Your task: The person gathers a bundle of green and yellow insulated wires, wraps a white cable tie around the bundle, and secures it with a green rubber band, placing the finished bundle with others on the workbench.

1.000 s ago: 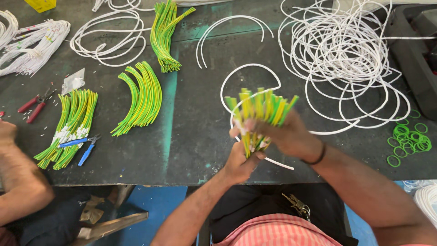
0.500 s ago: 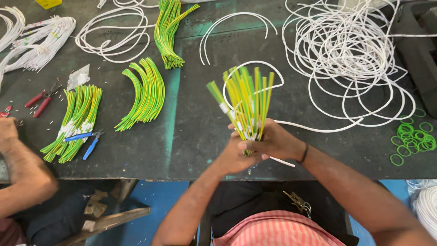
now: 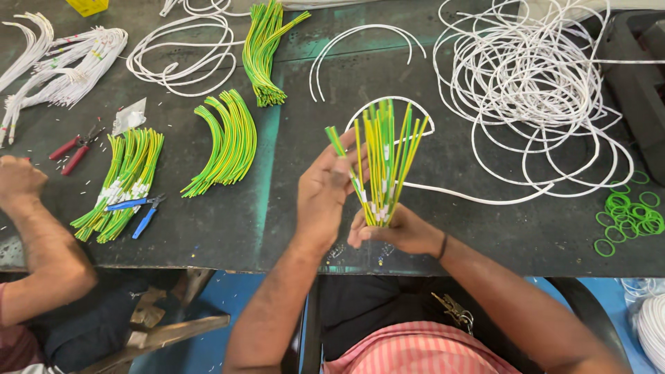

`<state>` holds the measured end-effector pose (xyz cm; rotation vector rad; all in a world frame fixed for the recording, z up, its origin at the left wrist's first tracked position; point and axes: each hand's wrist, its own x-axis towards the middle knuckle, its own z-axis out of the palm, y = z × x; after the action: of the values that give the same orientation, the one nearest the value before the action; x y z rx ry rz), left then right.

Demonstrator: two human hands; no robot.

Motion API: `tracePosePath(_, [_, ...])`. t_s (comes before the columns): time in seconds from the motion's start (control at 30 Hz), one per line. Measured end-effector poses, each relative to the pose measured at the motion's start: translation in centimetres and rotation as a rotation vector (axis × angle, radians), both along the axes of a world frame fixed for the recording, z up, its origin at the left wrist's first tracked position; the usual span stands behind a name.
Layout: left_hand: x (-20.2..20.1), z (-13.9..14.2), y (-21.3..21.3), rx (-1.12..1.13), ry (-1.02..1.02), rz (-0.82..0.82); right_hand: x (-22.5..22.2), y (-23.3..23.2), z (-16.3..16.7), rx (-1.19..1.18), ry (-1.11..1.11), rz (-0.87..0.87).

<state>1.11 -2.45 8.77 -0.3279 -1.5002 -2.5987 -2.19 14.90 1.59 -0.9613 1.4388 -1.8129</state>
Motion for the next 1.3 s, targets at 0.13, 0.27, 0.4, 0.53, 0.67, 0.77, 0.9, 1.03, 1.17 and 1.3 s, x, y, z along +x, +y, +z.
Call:
tracePosePath(0.13, [0.0, 0.5, 2.1, -0.199, 0.035, 0.119, 0.1, -0.5, -1.9, 0.063, 0.048, -0.039])
tracePosePath(0.27, [2.0, -2.3, 1.7, -0.498, -0.223, 0.19, -0.2, -0.8, -2.7, 0.003, 0.005, -0.047])
tracePosePath(0.4, [3.1, -6.2, 0.5, -0.526, -0.07, 0.097, -0.6, -0.3, -2.3, 0.05, -0.01, -0.035])
tracePosePath(0.53, [2.8, -7.3, -2.5, -0.801, 0.366, 0.093, -0.6, 0.3, -2.1, 0.176, -0.016, 0.015])
tracePosePath(0.67, [0.4, -4.8, -3.2, -0.088, 0.182, -0.284, -1.0, 0.3, -1.6, 0.189, 0.013, 0.116])
tracePosePath(0.77, [-1.0, -1.8, -2.2, 0.065, 0.141, -0.275, -1.1, -0.2, -1.2, 0.275, 0.216, 0.126])
tracePosePath(0.9, [-1.8, 0.7, -0.1, -0.133, 0.087, -0.014, -0.8, -0.6, -0.8, 0.202, 0.233, 0.142])
tracePosePath(1.03, [-0.6, -0.6, 0.7, -0.315, 0.095, 0.146, -0.8, -0.5, -1.0, 0.148, 0.126, 0.122])
tracePosePath(1.17, [1.2, -4.1, 0.5, -0.511, -0.201, 0.132, -0.7, -0.7, -1.7, 0.188, 0.043, 0.069])
tracePosePath(1.3, [2.6, -5.8, -0.1, -0.338, -0.092, -0.079, -0.4, -0.7, -2.2, 0.134, -0.008, 0.07])
